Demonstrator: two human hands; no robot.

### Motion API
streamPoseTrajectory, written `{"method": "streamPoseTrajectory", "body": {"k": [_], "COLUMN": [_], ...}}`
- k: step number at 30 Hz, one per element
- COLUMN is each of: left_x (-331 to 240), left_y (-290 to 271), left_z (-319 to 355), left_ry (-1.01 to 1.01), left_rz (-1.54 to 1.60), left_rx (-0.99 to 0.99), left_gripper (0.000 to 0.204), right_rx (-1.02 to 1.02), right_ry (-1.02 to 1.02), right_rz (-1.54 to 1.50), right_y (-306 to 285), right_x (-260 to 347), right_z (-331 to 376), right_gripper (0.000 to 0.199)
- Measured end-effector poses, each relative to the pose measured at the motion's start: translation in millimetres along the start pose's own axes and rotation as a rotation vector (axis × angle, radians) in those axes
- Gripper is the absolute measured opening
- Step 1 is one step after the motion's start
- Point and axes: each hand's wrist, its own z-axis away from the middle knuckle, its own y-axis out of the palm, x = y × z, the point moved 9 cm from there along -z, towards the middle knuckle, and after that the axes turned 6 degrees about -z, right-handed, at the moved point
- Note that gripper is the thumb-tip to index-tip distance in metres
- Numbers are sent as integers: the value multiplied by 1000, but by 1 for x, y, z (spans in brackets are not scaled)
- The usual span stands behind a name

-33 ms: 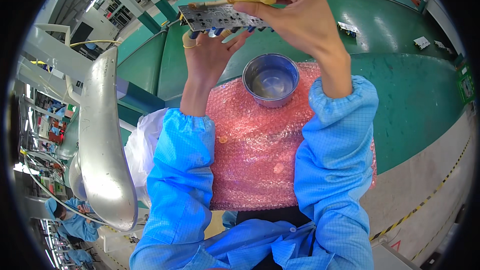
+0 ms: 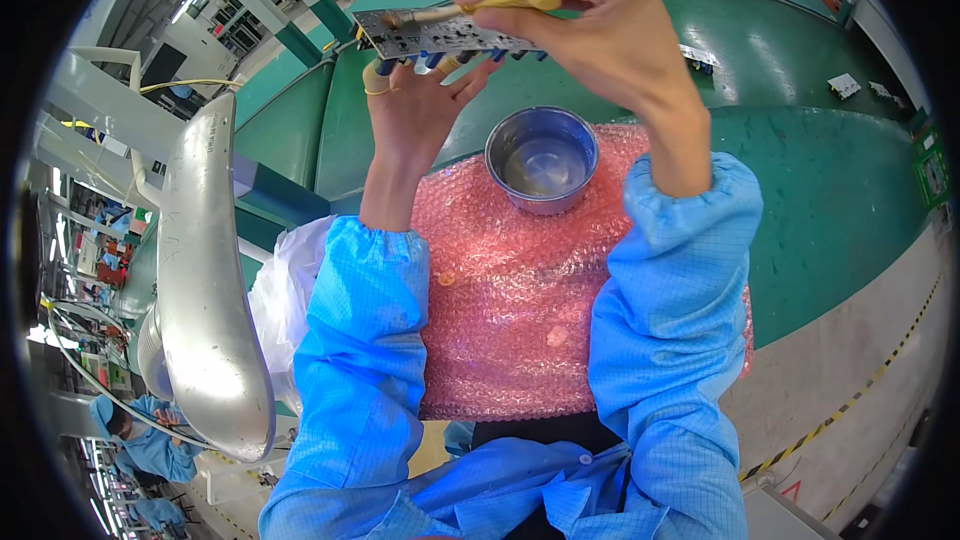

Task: Cleaning a printed circuit board using a brush and liquid solution.

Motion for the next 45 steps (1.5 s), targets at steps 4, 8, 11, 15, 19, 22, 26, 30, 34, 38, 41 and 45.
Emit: {"method": "streamPoseTrajectory", "body": {"k": [4, 8, 11, 15, 19, 22, 26, 30, 34, 38, 41, 45], "left_x": [-5, 7, 8, -6, -13, -9, -11, -29, -44, -52, -50, -39], "left_y": [-8, -8, 1, -8, -10, -1, 17, 22, 17, 6, 0, -30], "left_z": [-1, -2, -3, -3, -2, -2, 2, 8, 8, 6, 4, -2], "left_ry": [29, -33, -14, 33, 60, 53, 87, 125, 146, 167, 144, 18], "left_rz": [-36, -80, -45, -38, -24, 14, -87, -72, 56, 151, 238, 305], "left_rx": [-27, -5, 37, -84, -51, 35, 120, 102, 76, 43, 44, 10], "left_gripper": [62, 61, 59, 55, 52, 54, 62, 73, 87, 84, 81, 73], "right_rx": [41, -141, -76, 98, -62, -291, -38, -239, -290, -400, -466, -543], "right_ry": [-65, -52, -57, -107, -66, 198, 19, 438, 536, 573, 547, 467], "right_rz": [-67, -86, -68, -68, -151, -376, -966, -452, -376, -265, -168, -136], "right_y": [-19, -10, -4, -9, -29, -39, -16, -33, -64, -91, -107, -113], "right_x": [9, 9, 7, 15, -4, -51, -58, -87, -113, -126, -122, -110], "right_z": [5, 0, -1, 3, 2, -6, -8, 9, 20, 29, 32, 30], "right_gripper": [21, 20, 20, 18, 20, 17, 21, 32, 30, 27, 27, 28]}}
